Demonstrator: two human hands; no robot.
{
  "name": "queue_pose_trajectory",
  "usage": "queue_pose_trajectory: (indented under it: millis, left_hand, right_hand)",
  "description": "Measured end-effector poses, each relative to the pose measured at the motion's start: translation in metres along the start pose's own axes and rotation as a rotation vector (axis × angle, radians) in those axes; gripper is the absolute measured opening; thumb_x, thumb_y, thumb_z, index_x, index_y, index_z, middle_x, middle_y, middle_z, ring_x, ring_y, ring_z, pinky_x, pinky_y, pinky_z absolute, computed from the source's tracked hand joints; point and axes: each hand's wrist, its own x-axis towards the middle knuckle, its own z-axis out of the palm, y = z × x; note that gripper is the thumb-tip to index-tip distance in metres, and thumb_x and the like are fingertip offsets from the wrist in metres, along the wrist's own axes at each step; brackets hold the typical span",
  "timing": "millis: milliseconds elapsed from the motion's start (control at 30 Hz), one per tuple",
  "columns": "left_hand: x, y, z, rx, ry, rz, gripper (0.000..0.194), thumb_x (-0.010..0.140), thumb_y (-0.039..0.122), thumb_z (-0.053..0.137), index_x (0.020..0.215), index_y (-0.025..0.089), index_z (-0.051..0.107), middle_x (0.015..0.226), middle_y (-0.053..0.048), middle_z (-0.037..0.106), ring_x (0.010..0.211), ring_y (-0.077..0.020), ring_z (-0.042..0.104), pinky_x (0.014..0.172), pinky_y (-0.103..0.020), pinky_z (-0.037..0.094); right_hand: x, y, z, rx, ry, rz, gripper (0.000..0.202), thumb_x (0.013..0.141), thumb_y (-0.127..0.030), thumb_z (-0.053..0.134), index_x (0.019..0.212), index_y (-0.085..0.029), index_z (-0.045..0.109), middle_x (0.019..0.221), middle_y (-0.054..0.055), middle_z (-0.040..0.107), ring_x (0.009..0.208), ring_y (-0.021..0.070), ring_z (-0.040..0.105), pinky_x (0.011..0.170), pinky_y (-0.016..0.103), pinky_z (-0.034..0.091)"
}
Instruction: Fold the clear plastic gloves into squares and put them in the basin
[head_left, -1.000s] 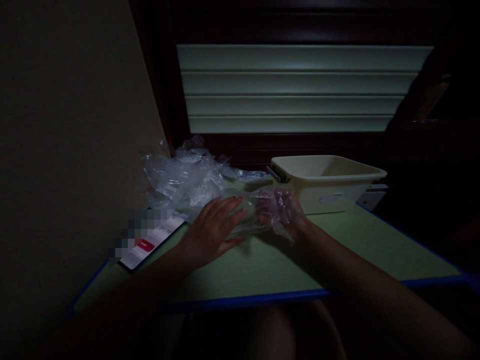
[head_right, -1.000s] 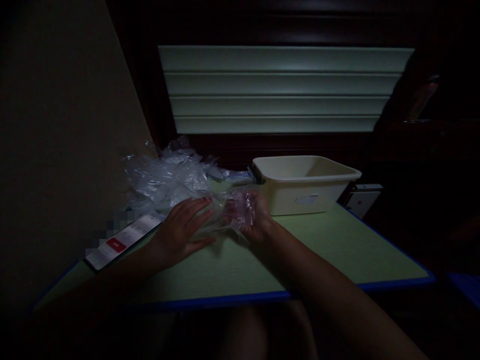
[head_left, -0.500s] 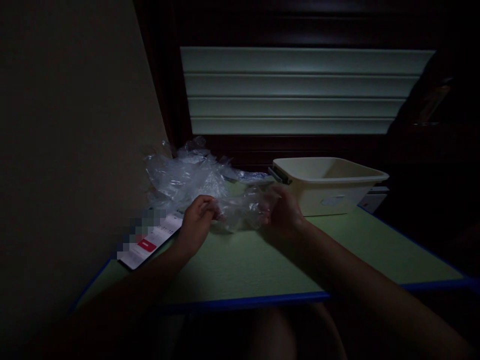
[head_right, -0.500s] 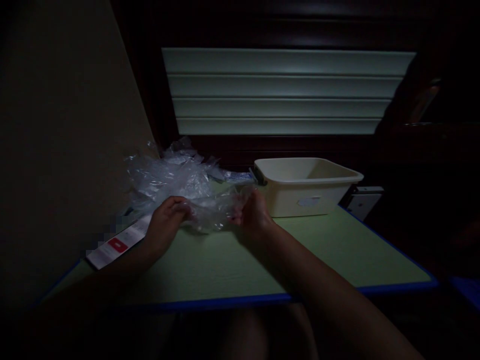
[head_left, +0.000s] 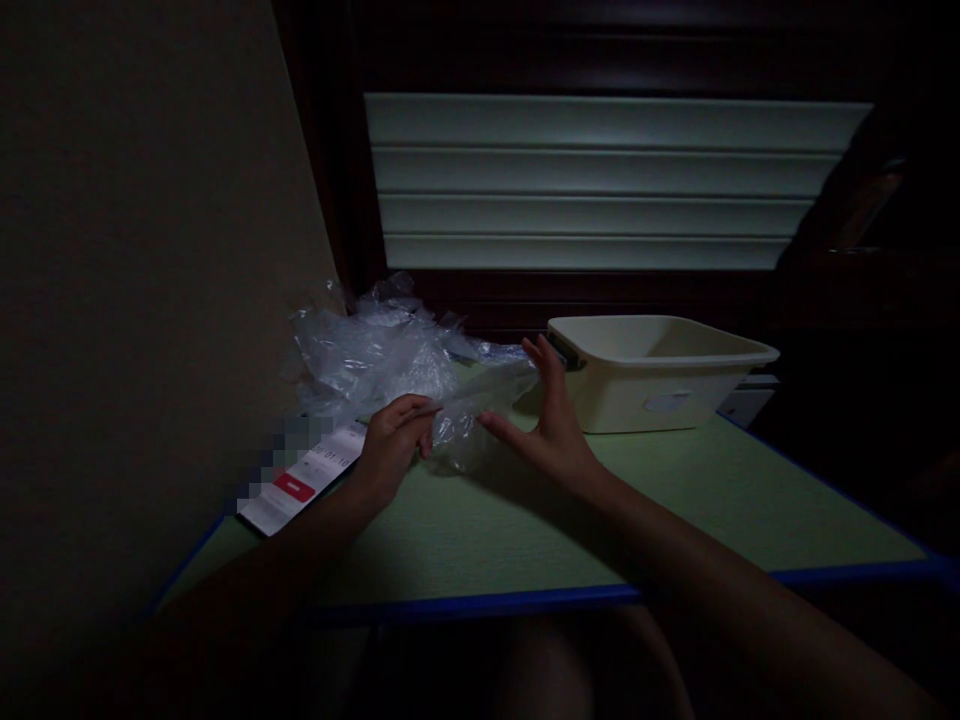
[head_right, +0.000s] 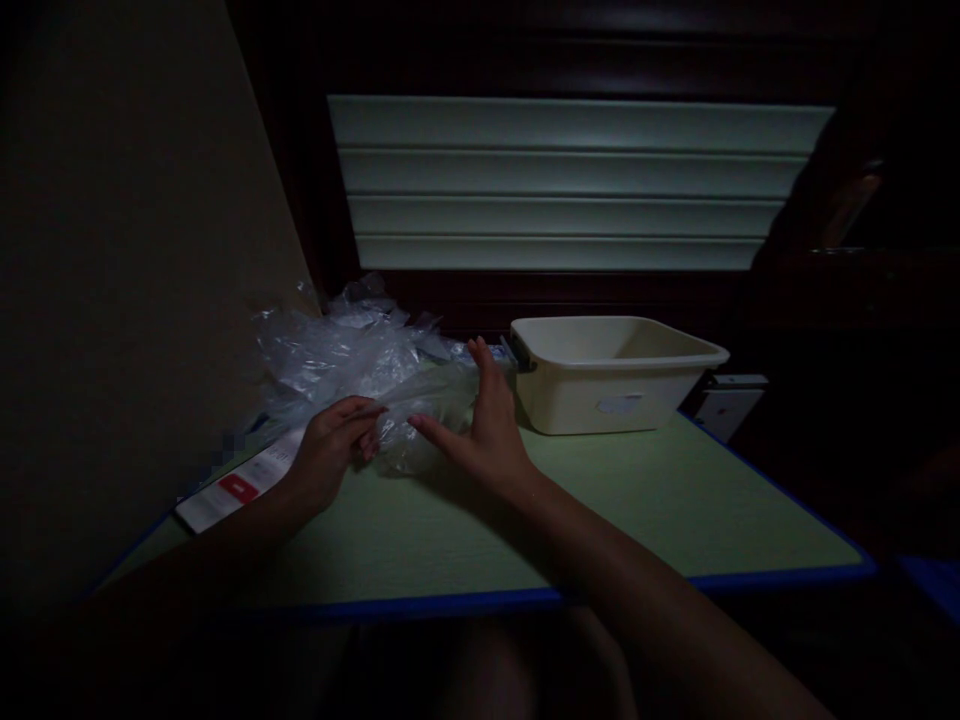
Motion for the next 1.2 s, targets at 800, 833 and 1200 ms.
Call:
queue_pose_trajectory:
  millis: [800, 833, 1200]
  left_hand:
    - [-0.007, 0.007, 0.0, -0.289, -0.398, -0.426, 0.018, 0.076, 0.029, 0.067, 0.085, 0.014, 0.063, 0.075, -0.008, 0.069, 0.051, -0.0177, 0.063, 0.047, -0.026, 0.049]
    - [-0.007, 0.007, -0.001, -0.287, -0.405, -0.44, 0.018, 0.078, 0.032, 0.064, 0.08, 0.014, 0.063, 0.071, -0.007, 0.069, 0.049, -0.0168, 0.061, 0.045, -0.025, 0.048]
    - [-0.008, 0.017, -0.008, -0.335, -0.607, -0.524, 0.059, 0.075, 0.06, 0.047, 0.033, 0.017, 0.048, 0.057, -0.014, 0.064, 0.067, -0.0282, 0.064, 0.068, -0.039, 0.05]
  right_hand:
    - [0.011, 0.005, -0.015, 0.297, 0.039, 0.248, 0.02, 0.085, -0.037, 0.048, 0.074, -0.022, 0.056, 0.062, -0.003, 0.048, 0.052, 0.0121, 0.042, 0.046, 0.024, 0.032]
    - [0.011, 0.006, -0.016, 0.286, 0.06, 0.241, 0.02, 0.085, -0.037, 0.048, 0.074, -0.022, 0.056, 0.063, -0.003, 0.048, 0.053, 0.0125, 0.042, 0.047, 0.024, 0.031]
    - [0.013, 0.008, -0.02, 0.189, 0.128, 0.233, 0.019, 0.086, -0.032, 0.046, 0.071, -0.023, 0.054, 0.059, -0.003, 0.045, 0.055, 0.0138, 0.041, 0.051, 0.027, 0.029]
